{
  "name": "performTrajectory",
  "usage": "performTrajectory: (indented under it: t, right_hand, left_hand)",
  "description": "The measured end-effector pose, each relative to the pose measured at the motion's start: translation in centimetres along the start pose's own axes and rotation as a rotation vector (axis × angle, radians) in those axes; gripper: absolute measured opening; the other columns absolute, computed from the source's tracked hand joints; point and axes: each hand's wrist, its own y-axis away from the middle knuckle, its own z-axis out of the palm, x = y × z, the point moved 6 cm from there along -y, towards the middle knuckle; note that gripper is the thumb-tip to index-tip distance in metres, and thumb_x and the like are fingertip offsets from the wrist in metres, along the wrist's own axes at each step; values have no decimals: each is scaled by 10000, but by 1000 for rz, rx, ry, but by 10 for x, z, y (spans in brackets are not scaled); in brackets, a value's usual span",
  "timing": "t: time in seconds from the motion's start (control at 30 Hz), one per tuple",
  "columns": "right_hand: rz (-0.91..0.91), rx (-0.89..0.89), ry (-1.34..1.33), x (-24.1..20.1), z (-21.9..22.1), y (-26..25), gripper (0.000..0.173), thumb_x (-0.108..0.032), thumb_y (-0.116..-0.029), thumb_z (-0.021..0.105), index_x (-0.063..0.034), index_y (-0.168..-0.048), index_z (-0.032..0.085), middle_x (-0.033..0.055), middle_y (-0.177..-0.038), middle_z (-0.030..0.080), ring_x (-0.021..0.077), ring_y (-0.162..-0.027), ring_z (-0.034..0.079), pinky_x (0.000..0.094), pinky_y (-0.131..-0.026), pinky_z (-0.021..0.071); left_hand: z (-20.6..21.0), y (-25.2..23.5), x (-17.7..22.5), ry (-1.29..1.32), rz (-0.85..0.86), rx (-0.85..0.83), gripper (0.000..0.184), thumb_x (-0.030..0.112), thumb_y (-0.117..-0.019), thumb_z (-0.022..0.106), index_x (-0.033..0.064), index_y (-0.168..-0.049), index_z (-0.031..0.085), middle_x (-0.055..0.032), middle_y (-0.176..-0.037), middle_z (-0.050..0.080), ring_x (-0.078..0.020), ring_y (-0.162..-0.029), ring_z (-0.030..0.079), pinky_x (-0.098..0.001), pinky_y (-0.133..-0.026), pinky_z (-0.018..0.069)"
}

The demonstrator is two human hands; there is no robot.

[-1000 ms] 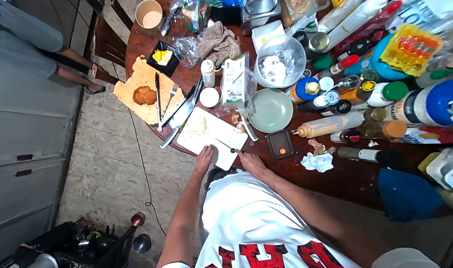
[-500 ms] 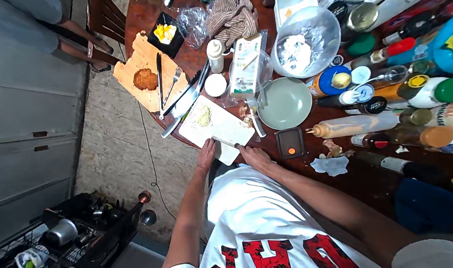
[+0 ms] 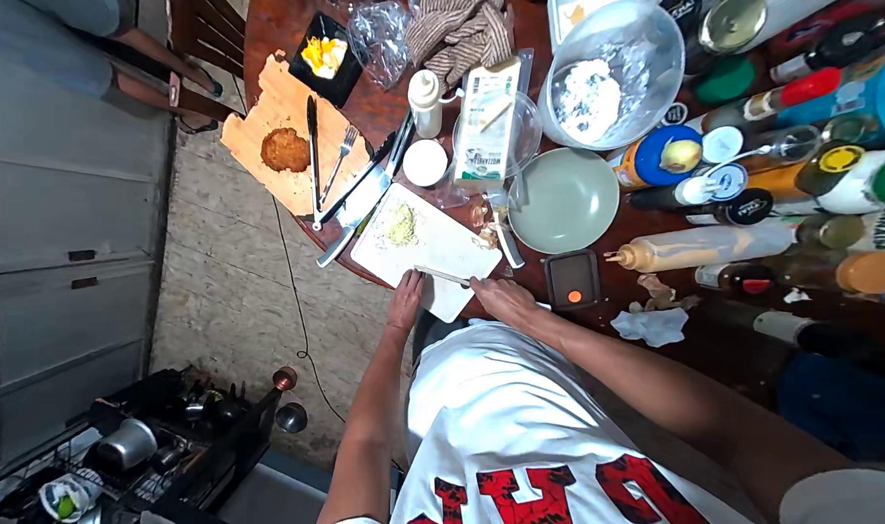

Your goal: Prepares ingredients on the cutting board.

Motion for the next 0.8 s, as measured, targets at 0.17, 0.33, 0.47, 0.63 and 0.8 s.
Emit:
performTrajectory:
  t: [0.17, 0.33, 0.47, 0.63, 0.8]
  right_hand:
    - [-61, 42, 18, -4, 1, -2, 300, -145, -1091, 389, -71, -1326, 560, 238, -1040, 692, 458, -946, 708, 596, -790, 577]
    - [-16, -2, 22, 6, 8, -5, 308, -119, -1084, 395, -80, -1334, 570, 236, -1058, 697, 457, -983, 703, 596, -799, 573]
    - [17, -31, 27, 4, 1, -6, 295, -88, -1071, 410, -68, -1315, 575, 244, -1073, 693, 461, -1030, 691, 593, -828, 566]
    - [-47, 29, 14, -7, -3, -1, 314, -150, -1091, 386, -77, -1338, 566, 243, -1062, 689, 458, -981, 700, 598, -813, 572]
    - [-37, 15, 22, -2, 1, -6, 298, -147, -1090, 393, -87, -1322, 571, 232, -1057, 694, 449, -988, 703, 594, -815, 573]
  left_hand:
    - [-3, 1, 0, -4, -1, 18, 349, -108, -935, 537, -33, -1251, 664, -168, -1371, 622, -333, -1342, 544, -420, -1121, 461]
    - [0, 2, -1, 22, 1, 35, 359, -113, -937, 535, -42, -1268, 656, -174, -1400, 600, -324, -1354, 536, -417, -1129, 455]
    - [-1, 1, -2, 31, -9, 31, 385, -113, -942, 531, -34, -1303, 643, -172, -1434, 582, -324, -1370, 526, -415, -1138, 448]
    - [-3, 2, 0, 13, -7, 42, 337, -104, -944, 537, -22, -1240, 675, -164, -1326, 643, -334, -1298, 573, -422, -1090, 485]
    - [-3, 2, 0, 12, 7, 60, 331, -103, -940, 544, -25, -1234, 674, -165, -1313, 646, -333, -1279, 583, -420, -1074, 494]
